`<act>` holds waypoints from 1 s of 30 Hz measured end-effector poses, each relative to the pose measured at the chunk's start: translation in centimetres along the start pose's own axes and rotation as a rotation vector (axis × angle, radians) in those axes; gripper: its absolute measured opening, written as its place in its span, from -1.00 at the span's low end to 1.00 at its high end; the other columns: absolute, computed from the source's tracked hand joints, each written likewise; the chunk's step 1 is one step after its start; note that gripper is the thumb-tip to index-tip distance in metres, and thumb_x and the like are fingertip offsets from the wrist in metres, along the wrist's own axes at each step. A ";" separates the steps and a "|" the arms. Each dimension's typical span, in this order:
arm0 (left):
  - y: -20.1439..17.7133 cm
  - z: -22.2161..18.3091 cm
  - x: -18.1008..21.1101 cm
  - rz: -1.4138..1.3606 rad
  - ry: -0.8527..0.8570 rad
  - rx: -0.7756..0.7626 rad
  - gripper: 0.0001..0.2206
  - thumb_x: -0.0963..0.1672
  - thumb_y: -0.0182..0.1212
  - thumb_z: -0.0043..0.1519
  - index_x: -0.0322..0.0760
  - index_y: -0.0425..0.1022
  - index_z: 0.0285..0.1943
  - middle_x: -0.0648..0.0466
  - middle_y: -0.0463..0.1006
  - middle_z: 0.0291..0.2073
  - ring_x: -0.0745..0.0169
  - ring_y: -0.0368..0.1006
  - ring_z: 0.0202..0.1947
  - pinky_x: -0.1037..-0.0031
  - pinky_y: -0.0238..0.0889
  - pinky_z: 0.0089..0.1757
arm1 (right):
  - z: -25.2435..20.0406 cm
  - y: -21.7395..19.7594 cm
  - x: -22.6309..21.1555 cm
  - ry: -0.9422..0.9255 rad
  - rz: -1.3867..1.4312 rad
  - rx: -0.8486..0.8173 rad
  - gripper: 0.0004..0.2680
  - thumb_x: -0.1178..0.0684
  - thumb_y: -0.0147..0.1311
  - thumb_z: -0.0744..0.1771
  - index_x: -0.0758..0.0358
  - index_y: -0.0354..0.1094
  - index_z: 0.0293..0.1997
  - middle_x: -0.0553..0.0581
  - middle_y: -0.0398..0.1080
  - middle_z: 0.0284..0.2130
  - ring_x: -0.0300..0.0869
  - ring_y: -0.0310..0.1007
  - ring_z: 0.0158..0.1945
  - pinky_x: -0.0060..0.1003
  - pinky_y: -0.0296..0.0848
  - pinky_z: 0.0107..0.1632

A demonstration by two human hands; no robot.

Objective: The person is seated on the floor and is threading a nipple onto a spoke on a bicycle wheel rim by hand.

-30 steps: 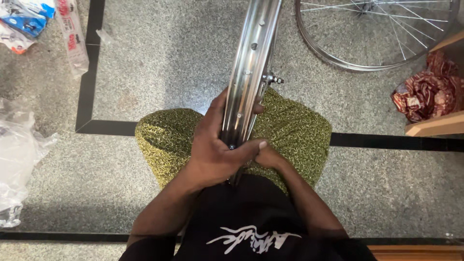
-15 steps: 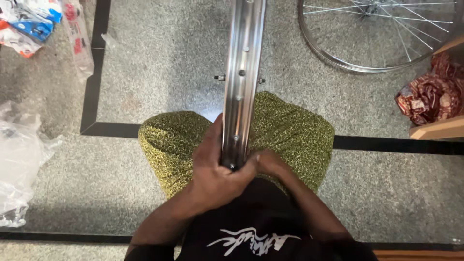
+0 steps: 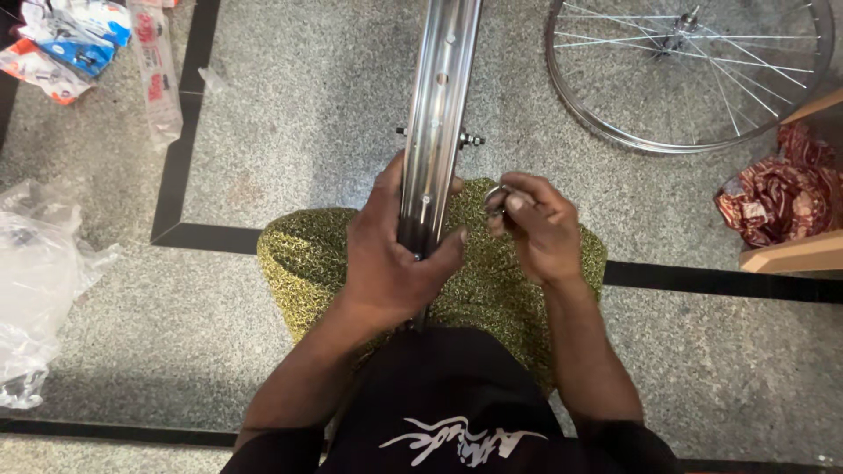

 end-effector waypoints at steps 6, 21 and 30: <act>-0.1 -0.5 -0.7 0.065 0.025 -0.032 -0.27 -0.17 0.40 0.13 -0.45 0.12 0.49 0.00 0.58 -0.17 0.42 0.48 -0.50 0.57 0.45 -0.43 | -0.3 2.4 -3.2 -0.171 0.163 -0.164 -0.83 0.28 0.01 0.42 0.47 0.38 0.14 0.35 0.52 -0.14 -0.01 0.62 -0.12 -0.14 0.66 -0.05; 0.3 -0.8 -1.3 0.118 0.083 -0.031 -0.20 -0.14 0.42 0.12 -0.44 0.04 0.53 -0.16 0.49 -0.01 -0.02 0.54 -0.01 0.20 0.51 0.02 | 0.7 3.0 -1.9 -0.405 0.102 -0.160 -0.82 0.44 0.26 0.41 0.33 0.37 -0.26 0.23 0.49 -0.20 -0.29 0.50 -0.32 -0.46 0.59 -0.29; 0.4 -0.7 -0.7 0.172 0.207 0.054 -0.15 -0.10 0.46 0.10 -0.41 0.03 0.55 -0.29 0.34 0.36 -0.30 0.29 0.41 -0.01 0.20 0.36 | 2.6 5.8 0.2 -0.800 -0.569 0.015 -0.84 0.31 -0.01 0.39 0.39 0.42 0.06 0.27 0.54 -0.29 -0.35 0.39 -0.51 -0.53 0.40 -0.49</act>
Point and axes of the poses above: each hand's wrist, its own z-axis towards the middle knuckle, its own y-axis out of the palm, x = y × z, the point moved 3 cm from there along z, towards the middle knuckle
